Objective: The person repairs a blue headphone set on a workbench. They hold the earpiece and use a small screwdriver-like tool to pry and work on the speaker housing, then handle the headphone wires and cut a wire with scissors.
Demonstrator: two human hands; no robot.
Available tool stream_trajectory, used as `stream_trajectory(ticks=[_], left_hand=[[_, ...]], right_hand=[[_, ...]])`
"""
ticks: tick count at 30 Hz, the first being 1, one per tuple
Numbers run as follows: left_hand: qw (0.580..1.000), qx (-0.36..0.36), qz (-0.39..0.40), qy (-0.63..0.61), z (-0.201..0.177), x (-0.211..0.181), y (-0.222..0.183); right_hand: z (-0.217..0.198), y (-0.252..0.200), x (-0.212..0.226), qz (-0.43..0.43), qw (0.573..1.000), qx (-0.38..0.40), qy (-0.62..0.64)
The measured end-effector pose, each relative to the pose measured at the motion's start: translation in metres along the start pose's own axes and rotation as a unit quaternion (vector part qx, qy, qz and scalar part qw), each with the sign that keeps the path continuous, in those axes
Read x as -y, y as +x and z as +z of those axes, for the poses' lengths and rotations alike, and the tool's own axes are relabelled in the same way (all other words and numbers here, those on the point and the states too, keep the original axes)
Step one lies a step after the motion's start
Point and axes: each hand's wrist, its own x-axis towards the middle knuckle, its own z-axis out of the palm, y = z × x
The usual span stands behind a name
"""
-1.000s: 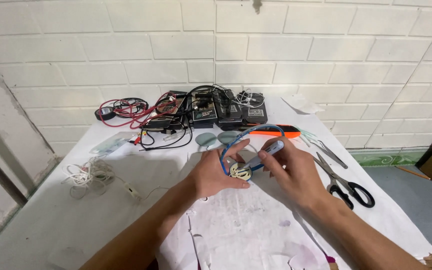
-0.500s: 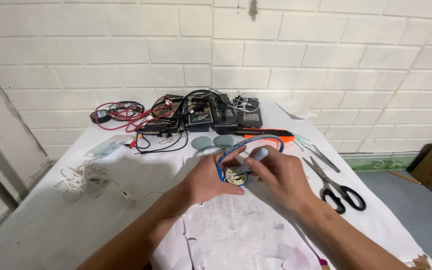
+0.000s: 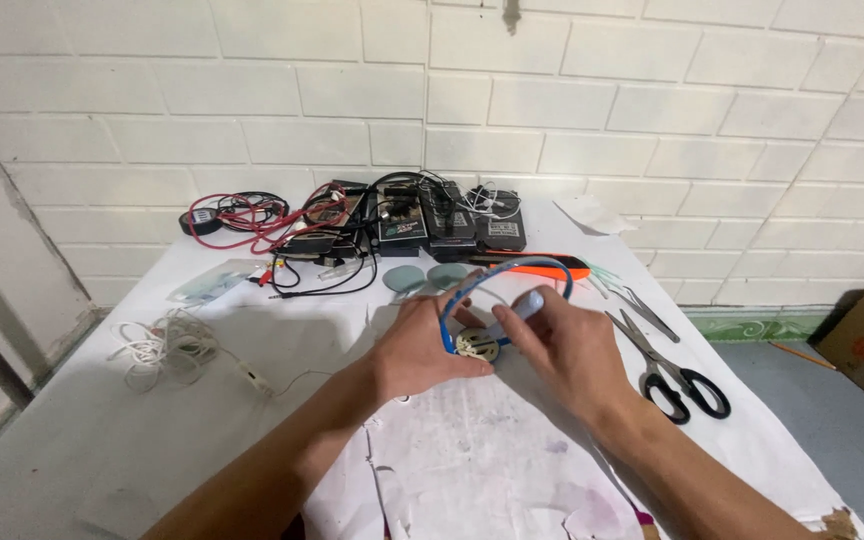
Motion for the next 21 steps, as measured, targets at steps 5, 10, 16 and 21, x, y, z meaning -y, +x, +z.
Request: stream_trajectory(ticks=[5, 10, 16, 21], left_hand=[[0.999, 0.001, 0.005, -0.041, 0.009, 0.012, 0.003], [0.998, 0.017, -0.034, -0.051, 0.003, 0.002, -0.004], [0.998, 0.032, -0.041, -0.047, 0.01, 0.014, 0.001], [0.996, 0.042, -0.057, -0.05, 0.008, 0.01, -0.001]], right_hand=[[0.01, 0.003, 0.0, 0.018, 0.999, -0.008, 0.038], [-0.006, -0.001, -0.005, 0.02, 0.999, -0.038, 0.026], [-0.003, 0.0, -0.006, 0.023, 0.998, -0.02, 0.057], [-0.002, -0.001, 0.004, 0.035, 0.999, 0.02, 0.029]])
